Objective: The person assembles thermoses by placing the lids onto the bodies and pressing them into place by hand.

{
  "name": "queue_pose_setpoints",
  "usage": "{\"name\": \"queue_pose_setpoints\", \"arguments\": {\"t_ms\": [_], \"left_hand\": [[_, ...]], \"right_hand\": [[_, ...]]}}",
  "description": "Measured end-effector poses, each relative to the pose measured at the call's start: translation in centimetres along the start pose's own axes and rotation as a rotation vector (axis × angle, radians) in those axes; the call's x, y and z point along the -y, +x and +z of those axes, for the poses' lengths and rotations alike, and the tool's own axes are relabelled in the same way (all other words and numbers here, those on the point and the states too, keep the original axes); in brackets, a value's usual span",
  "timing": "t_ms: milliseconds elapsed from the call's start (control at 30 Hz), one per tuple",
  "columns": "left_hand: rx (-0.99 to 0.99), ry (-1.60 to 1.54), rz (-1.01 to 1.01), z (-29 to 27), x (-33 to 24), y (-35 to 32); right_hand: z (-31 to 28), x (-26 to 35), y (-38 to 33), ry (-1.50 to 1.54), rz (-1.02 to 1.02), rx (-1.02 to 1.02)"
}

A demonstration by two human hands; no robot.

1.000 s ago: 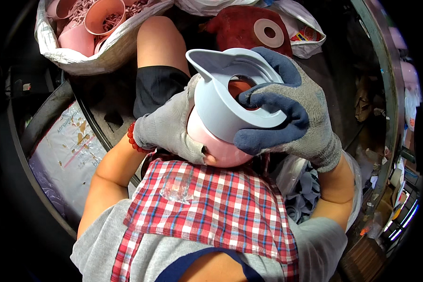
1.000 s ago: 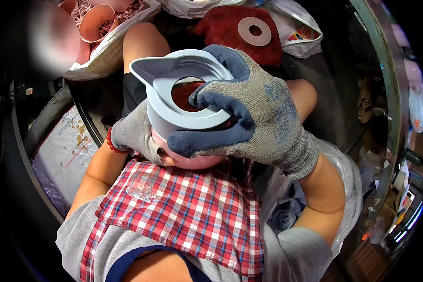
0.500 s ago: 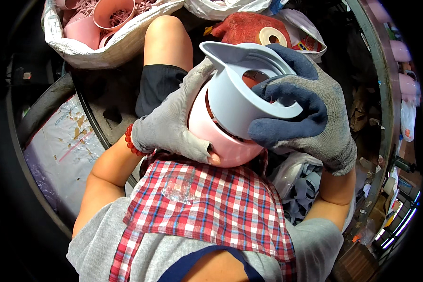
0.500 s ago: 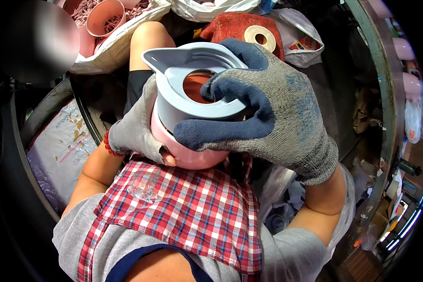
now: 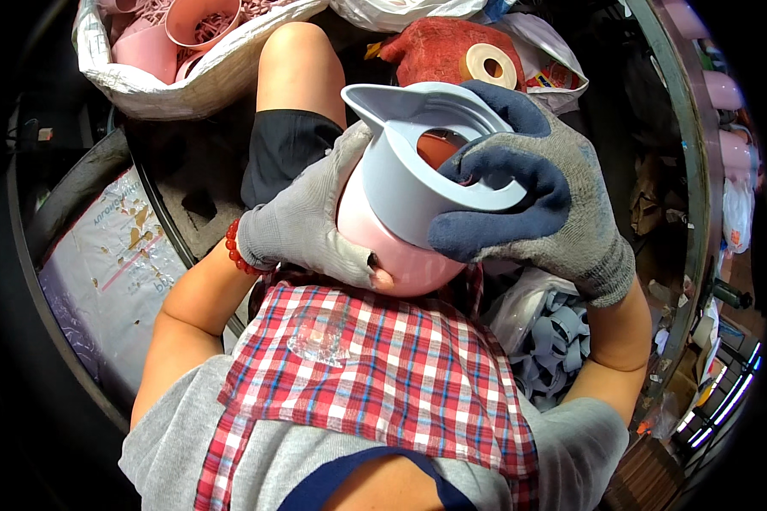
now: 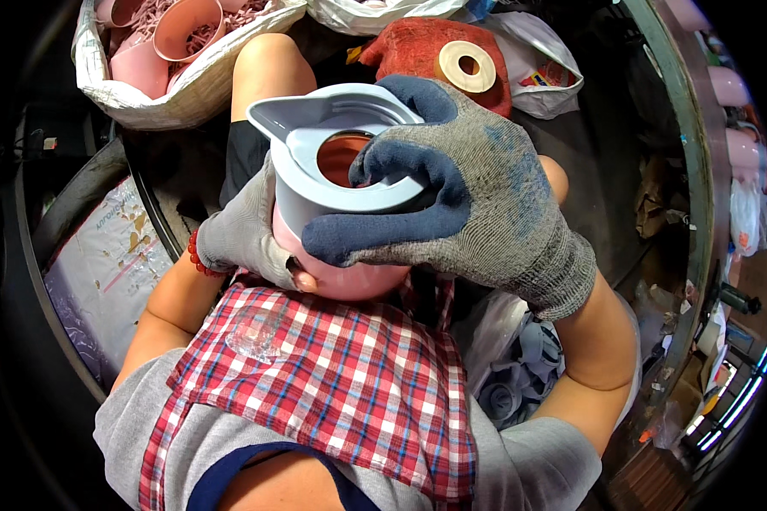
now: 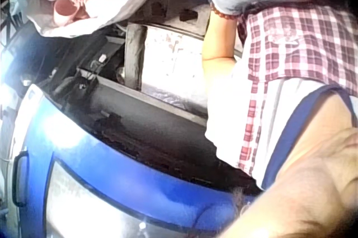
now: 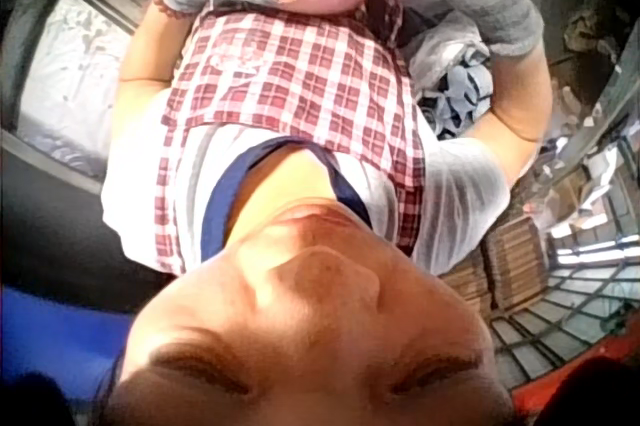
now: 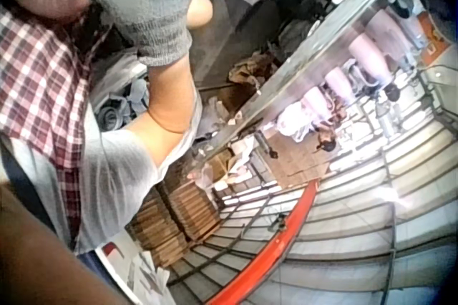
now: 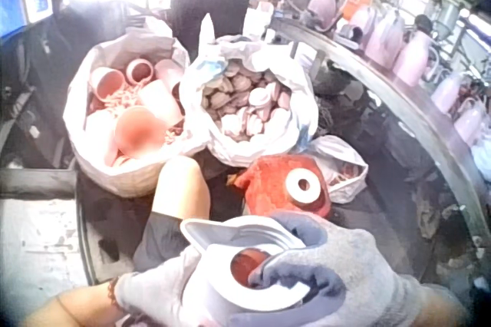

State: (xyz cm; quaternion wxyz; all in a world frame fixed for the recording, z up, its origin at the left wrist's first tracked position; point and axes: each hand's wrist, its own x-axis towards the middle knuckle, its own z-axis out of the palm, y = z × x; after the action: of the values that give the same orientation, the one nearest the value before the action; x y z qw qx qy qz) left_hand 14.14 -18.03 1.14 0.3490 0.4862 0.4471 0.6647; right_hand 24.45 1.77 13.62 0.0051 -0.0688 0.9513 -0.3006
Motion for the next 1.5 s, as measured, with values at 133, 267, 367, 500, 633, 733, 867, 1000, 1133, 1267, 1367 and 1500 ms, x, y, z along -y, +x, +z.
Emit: {"name": "queue_pose_setpoints", "arguments": {"t_ms": [133,267,367,500,633,733,867,1000,1133,1267,1367,1500], "left_hand": [[0.028,0.047,0.039,-0.1,0.4,-0.7],[0.016,0.048,-0.171,-0.9,-1.2,-1.5],[-0.056,0.017,-0.242,-0.2,-2.1,0.0],[-0.248,-0.054,-0.265,0.5,-1.3,0.9],[-0.129,0.047,-0.281,-0.5,0.7,1.2],[0.077,0.307,-0.203,-6.3,6.3,-2.4],[0.195,0.209,-0.243,-9.6,8.9,-2.2],[0.201,0.248,-0.282,-12.2,10.0,-2.6],[0.174,0.248,-0.335,-13.1,9.5,-2.1],[0.114,0.142,-0.391,-13.1,8.8,-1.2],[0.05,-0.014,-0.473,-12.0,7.8,-0.1],[0.055,-0.016,-0.479,-11.2,7.8,0.2]], "right_hand": [[1.8,0.1,0.4,0.507,-0.121,0.034],[0.7,2.7,1.7,0.096,-0.198,0.086],[-3.1,-0.3,0.0,0.283,0.043,-0.117],[-8.0,-5.7,-5.6,0.289,0.396,-0.31],[-7.9,-9.2,-19.9,-0.483,0.653,-0.397],[-6.9,-5.8,-29.3,-0.524,1.428,-0.327],[-1.8,-4.4,-49.5,-0.74,1.772,-0.379],[3.9,-0.5,-51.6,-1.09,1.836,-0.262],[7.8,0.0,-50.3,-0.336,2.028,-0.284],[12.3,-0.4,-49.0,-0.401,1.989,-0.313],[11.8,-2.1,-49.4,0.143,1.807,-0.605],[13.5,-5.7,-49.6,0.245,2.063,-0.195]]}}
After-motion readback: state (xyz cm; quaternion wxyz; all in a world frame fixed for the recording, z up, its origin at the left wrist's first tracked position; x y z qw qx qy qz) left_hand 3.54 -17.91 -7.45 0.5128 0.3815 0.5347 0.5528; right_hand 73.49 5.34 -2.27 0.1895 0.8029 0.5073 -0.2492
